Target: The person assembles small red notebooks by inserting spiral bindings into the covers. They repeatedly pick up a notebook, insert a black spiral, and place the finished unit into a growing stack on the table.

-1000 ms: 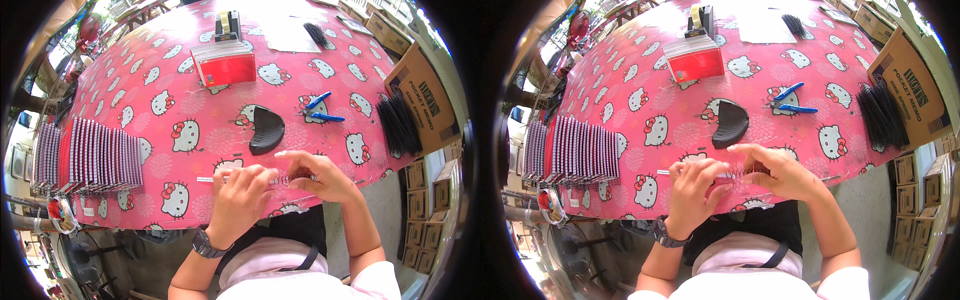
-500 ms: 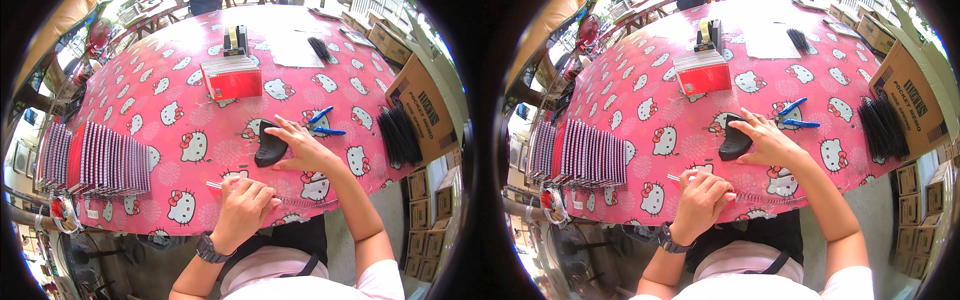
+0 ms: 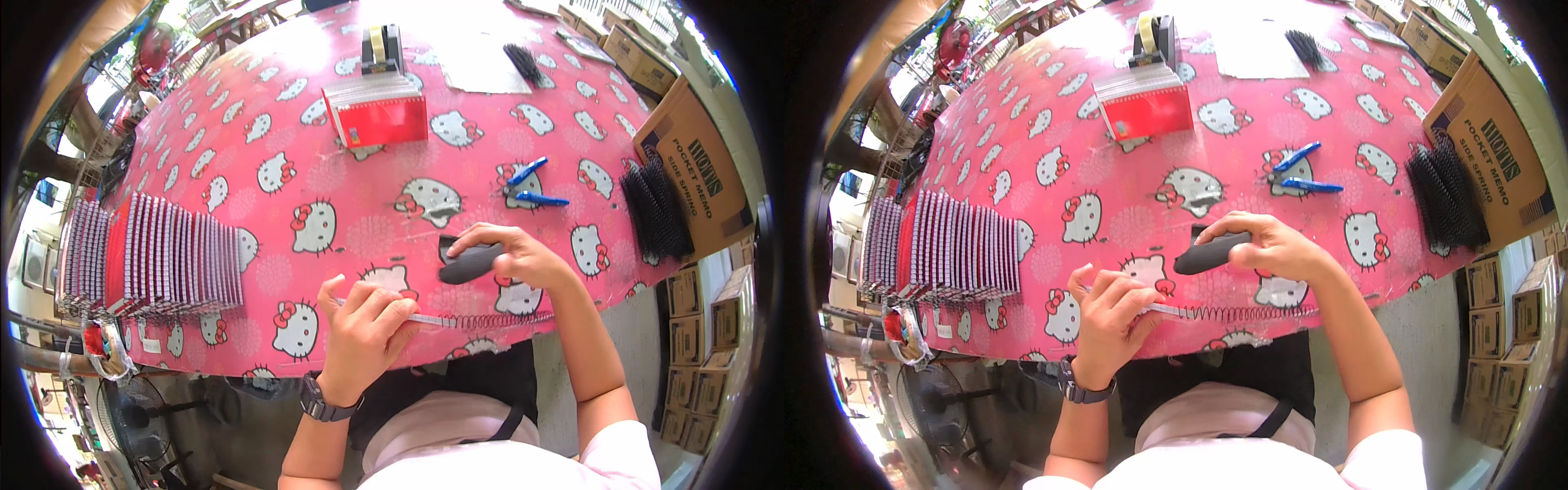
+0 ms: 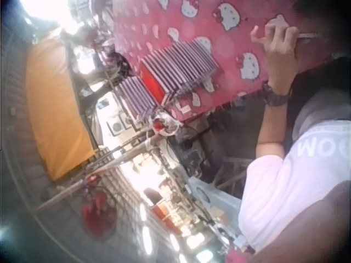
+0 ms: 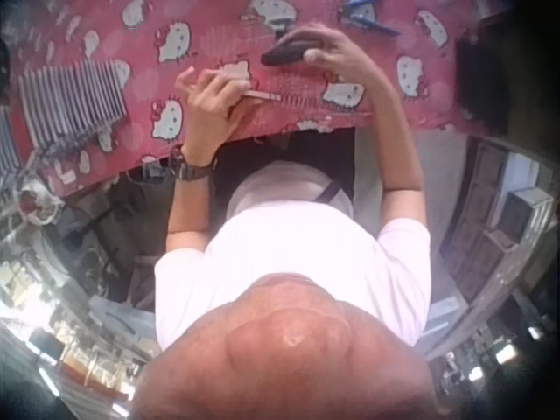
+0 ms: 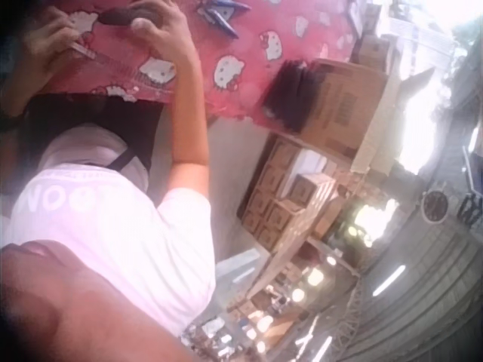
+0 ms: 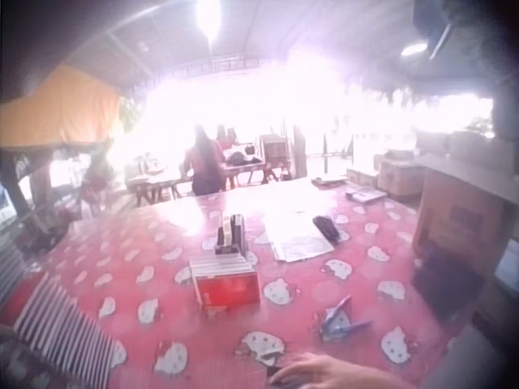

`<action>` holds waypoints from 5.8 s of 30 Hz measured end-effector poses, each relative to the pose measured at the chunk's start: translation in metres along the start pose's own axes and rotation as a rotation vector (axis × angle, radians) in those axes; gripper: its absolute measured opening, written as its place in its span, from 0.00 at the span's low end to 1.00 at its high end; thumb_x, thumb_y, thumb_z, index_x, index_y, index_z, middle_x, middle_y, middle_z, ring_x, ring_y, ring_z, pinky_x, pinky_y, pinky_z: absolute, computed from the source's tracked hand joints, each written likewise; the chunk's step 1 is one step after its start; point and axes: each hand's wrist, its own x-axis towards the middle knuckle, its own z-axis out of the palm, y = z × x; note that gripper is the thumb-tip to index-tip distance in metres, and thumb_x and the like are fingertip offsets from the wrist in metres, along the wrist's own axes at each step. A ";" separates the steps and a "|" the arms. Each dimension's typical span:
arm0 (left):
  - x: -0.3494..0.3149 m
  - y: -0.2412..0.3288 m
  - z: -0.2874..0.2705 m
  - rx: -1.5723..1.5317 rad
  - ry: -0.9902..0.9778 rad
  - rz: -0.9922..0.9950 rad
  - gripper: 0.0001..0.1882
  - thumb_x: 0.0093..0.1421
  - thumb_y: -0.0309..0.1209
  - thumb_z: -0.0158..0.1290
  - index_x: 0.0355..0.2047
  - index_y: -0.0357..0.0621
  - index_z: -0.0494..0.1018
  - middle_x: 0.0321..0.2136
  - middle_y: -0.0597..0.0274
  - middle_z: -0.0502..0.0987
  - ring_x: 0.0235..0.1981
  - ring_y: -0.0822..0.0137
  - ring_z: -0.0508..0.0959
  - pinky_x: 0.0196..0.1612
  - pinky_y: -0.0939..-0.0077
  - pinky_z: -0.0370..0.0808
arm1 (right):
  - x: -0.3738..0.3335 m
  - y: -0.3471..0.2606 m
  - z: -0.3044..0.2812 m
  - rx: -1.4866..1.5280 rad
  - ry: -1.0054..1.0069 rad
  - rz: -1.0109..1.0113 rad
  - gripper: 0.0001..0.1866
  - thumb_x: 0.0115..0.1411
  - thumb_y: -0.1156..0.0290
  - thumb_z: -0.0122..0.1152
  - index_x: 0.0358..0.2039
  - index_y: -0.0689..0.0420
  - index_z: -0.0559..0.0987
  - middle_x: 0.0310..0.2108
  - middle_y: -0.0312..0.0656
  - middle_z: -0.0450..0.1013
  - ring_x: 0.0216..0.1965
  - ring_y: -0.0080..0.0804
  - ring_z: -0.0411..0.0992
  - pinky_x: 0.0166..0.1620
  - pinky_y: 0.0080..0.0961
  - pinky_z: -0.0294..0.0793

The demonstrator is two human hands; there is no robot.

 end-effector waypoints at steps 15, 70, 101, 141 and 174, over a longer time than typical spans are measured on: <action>0.000 0.002 0.009 -0.043 0.038 -0.063 0.25 0.41 0.39 0.67 0.42 0.54 0.76 0.23 0.75 0.76 0.31 0.70 0.75 0.56 0.56 0.52 | -0.016 -0.025 0.014 0.125 -0.039 -0.093 0.27 0.48 0.46 0.67 0.39 0.57 0.82 0.37 0.44 0.74 0.45 0.36 0.69 0.48 0.34 0.66; -0.006 -0.003 0.000 -1.100 0.451 -0.524 0.06 0.59 0.21 0.56 0.38 0.35 0.76 0.31 0.64 0.78 0.33 0.79 0.76 0.35 0.86 0.73 | 0.034 -0.069 0.090 -0.459 0.297 -0.565 0.13 0.53 0.71 0.67 0.38 0.59 0.77 0.32 0.42 0.71 0.36 0.36 0.73 0.38 0.29 0.75; -0.014 0.024 -0.012 -0.825 0.510 -0.224 0.06 0.57 0.19 0.56 0.34 0.38 0.72 0.33 0.58 0.76 0.34 0.71 0.76 0.36 0.80 0.72 | 0.007 -0.075 0.118 -0.352 0.451 -0.595 0.08 0.57 0.73 0.63 0.34 0.63 0.75 0.27 0.45 0.71 0.27 0.35 0.71 0.30 0.27 0.70; -0.007 -0.094 -0.210 0.621 0.349 -0.501 0.19 0.53 0.27 0.58 0.46 0.36 0.74 0.45 0.51 0.76 0.49 0.53 0.72 0.55 0.63 0.67 | -0.028 0.016 0.034 -0.440 0.725 -0.187 0.11 0.55 0.74 0.60 0.40 0.60 0.78 0.43 0.44 0.74 0.45 0.37 0.70 0.41 0.28 0.72; 0.163 -0.101 0.000 -0.419 0.241 -0.161 0.09 0.53 0.23 0.61 0.35 0.40 0.75 0.32 0.61 0.79 0.32 0.70 0.79 0.38 0.77 0.76 | -0.029 0.025 0.024 -0.230 0.826 -0.256 0.07 0.57 0.75 0.61 0.36 0.59 0.79 0.32 0.40 0.75 0.32 0.31 0.73 0.34 0.24 0.73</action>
